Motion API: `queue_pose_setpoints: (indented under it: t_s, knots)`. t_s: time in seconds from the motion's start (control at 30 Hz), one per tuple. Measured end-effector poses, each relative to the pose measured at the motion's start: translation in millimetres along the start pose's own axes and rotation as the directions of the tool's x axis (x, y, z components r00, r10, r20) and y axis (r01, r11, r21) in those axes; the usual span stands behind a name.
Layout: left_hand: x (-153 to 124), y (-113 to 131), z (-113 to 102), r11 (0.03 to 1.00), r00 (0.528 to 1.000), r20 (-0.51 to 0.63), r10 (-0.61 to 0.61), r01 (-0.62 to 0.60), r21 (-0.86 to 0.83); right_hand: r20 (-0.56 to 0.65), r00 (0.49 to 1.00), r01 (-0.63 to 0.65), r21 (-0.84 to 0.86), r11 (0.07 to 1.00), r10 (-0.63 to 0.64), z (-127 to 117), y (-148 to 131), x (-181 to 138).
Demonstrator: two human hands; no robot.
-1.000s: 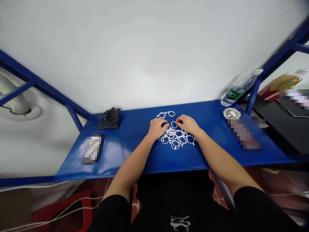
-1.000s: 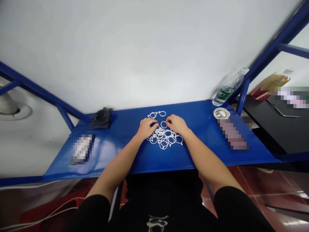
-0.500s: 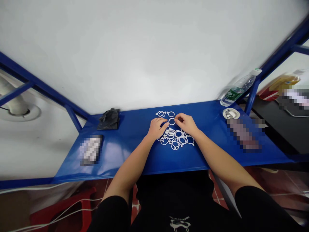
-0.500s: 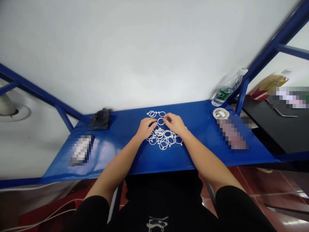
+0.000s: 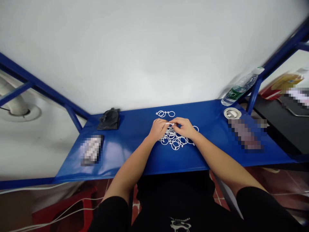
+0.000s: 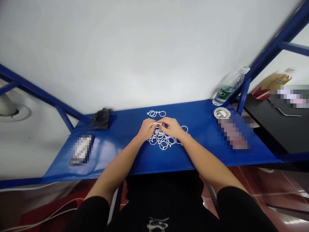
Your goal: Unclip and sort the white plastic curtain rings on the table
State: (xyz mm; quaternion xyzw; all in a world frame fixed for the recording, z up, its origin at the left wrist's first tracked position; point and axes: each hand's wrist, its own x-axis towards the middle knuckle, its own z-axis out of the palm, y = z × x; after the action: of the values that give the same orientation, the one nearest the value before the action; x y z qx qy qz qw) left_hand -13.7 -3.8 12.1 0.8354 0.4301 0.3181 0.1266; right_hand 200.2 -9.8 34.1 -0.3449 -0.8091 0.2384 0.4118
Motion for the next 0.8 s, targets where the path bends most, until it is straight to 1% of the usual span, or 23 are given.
queue_pose_setpoints:
  t_s: [0.17, 0.27, 0.47, 0.6, 0.7, 0.8]
  knots:
    - [0, 0, 0, 1.0, 0.999, 0.032, 0.017, -0.017, -0.004, -0.03, 0.999, 0.023, 0.011, 1.0, -0.022, 2, -1, 1]
    - [0, 0, -1, 1.0, 0.999, 0.035, 0.012, -0.012, 0.011, 0.011, 1.0, 0.018, 0.018, 1.0, -0.019, 0, -3, 1]
    - [1, 2, 2, 0.999, 0.999, -0.036, -0.035, 0.035, 0.01, 0.047, 0.999, 0.024, -0.013, 1.0, -0.023, -1, -5, -1]
    - [1, 6, 4, 0.999, 0.996, -0.087, -0.026, 0.029, 0.029, 0.019, 1.0, 0.018, -0.059, 0.998, -0.016, 2, -6, -2]
    - [1, 9, 4, 0.998, 0.998, -0.063, -0.018, 0.022, 0.051, 0.007, 1.0, -0.01, -0.078, 0.997, 0.01, 2, -4, -2]
    - [0, 11, 3, 0.998, 1.0, -0.024, -0.015, 0.016, 0.053, 0.038, 0.999, -0.026, -0.106, 0.994, 0.03, 1, 0, -2]
